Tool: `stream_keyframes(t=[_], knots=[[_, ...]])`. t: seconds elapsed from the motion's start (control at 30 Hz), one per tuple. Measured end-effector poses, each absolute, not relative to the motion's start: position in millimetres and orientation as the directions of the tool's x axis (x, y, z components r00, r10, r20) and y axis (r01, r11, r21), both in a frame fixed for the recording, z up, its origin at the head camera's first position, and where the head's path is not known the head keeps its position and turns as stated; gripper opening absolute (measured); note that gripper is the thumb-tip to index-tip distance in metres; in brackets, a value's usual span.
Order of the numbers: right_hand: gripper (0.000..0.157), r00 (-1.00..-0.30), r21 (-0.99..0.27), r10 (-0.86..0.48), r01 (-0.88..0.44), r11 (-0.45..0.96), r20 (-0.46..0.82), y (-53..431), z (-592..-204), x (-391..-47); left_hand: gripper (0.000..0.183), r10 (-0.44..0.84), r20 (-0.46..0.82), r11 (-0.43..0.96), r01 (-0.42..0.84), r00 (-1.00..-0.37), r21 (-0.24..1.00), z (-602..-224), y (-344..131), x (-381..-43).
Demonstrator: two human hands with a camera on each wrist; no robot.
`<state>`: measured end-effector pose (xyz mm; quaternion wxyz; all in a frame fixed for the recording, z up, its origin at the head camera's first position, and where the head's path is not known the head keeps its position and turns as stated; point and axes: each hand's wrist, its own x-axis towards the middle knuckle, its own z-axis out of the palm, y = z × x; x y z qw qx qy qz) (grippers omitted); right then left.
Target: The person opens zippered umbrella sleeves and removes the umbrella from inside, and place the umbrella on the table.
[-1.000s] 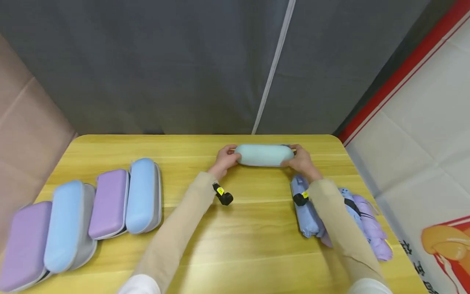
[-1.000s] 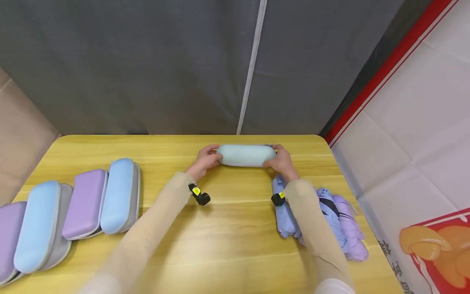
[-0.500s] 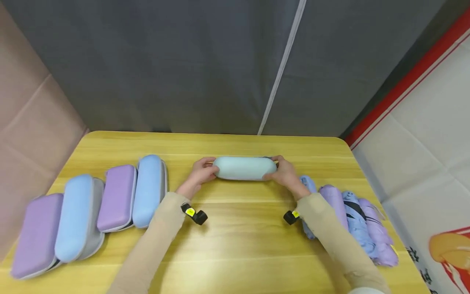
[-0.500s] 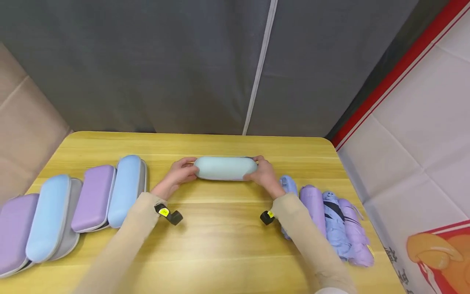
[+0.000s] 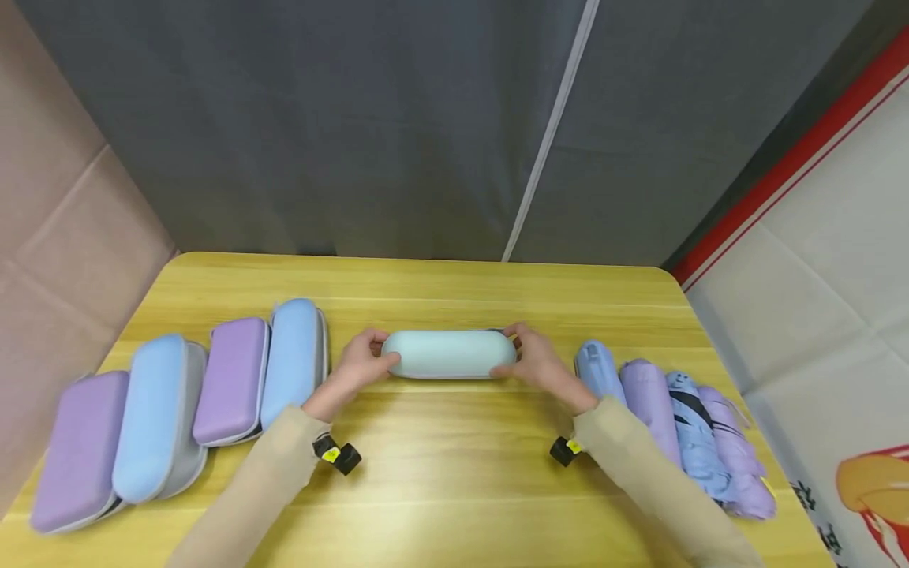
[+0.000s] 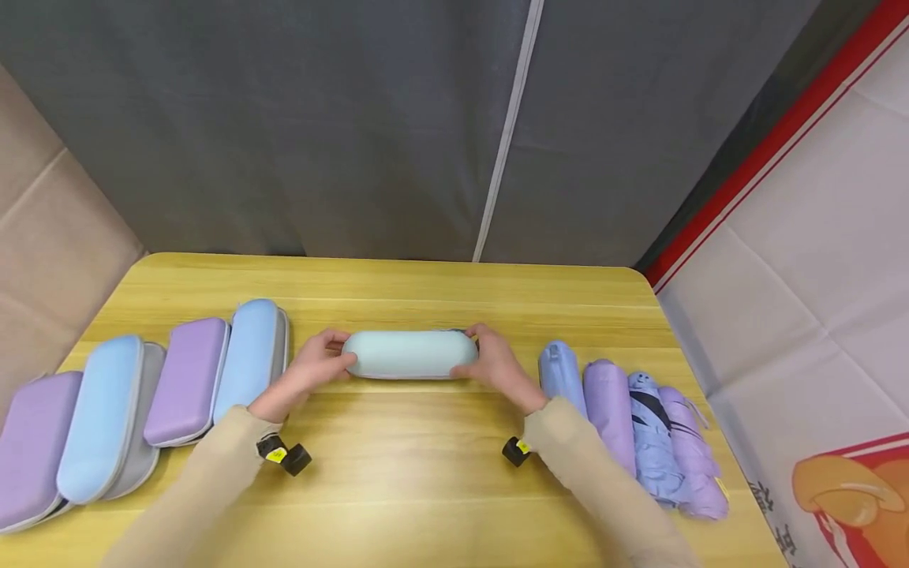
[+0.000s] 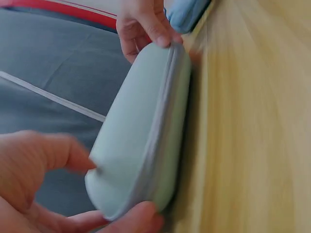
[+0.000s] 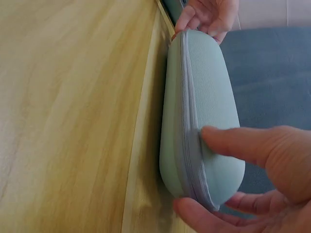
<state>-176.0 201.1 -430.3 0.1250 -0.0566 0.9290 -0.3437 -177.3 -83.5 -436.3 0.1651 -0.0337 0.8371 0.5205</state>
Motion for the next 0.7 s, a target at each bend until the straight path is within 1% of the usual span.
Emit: stream_keyframes(t=[0.1,0.2,0.3,0.4,0.47,0.53,0.63,0.7], knots=[[0.062,-0.949,-0.673,-0.271,-0.097,0.733,-0.159,206,-432,-174,0.051,0.163,-0.258,0.609,-0.109,-0.952,0.785,-430,-86,-173],[0.057,-0.929,-0.707,-0.34,-0.142,0.693,-0.147,214,-433,-173,0.058,0.215,-0.182,0.696,0.02,-0.96,0.717,-428,-86,-170],[0.052,-0.91,-0.733,-0.382,-0.151,0.664,-0.158,221,-432,-174,0.065,0.288,-0.075,0.71,0.16,-0.955,0.686,-430,-86,-169],[0.042,-0.894,-0.742,-0.428,-0.2,0.64,-0.129,223,-430,-178,0.067,0.358,0.033,0.695,0.29,-0.933,0.658,-436,-88,-168],[0.037,-0.894,-0.748,-0.429,-0.193,0.635,-0.133,222,-429,-184,0.068,0.394,0.082,0.68,0.35,-0.916,0.644,-439,-90,-169],[0.035,-0.893,-0.753,-0.422,-0.166,0.636,-0.159,220,-430,-190,0.067,0.413,0.109,0.669,0.382,-0.904,0.638,-442,-92,-169],[0.036,-0.88,-0.761,-0.395,-0.061,0.646,-0.264,215,-431,-201,0.066,0.429,0.122,0.665,0.404,-0.895,0.628,-444,-95,-171],[0.036,-0.862,-0.777,-0.399,-0.011,0.63,-0.312,213,-434,-208,0.066,0.434,0.12,0.668,0.408,-0.893,0.623,-444,-95,-172]])
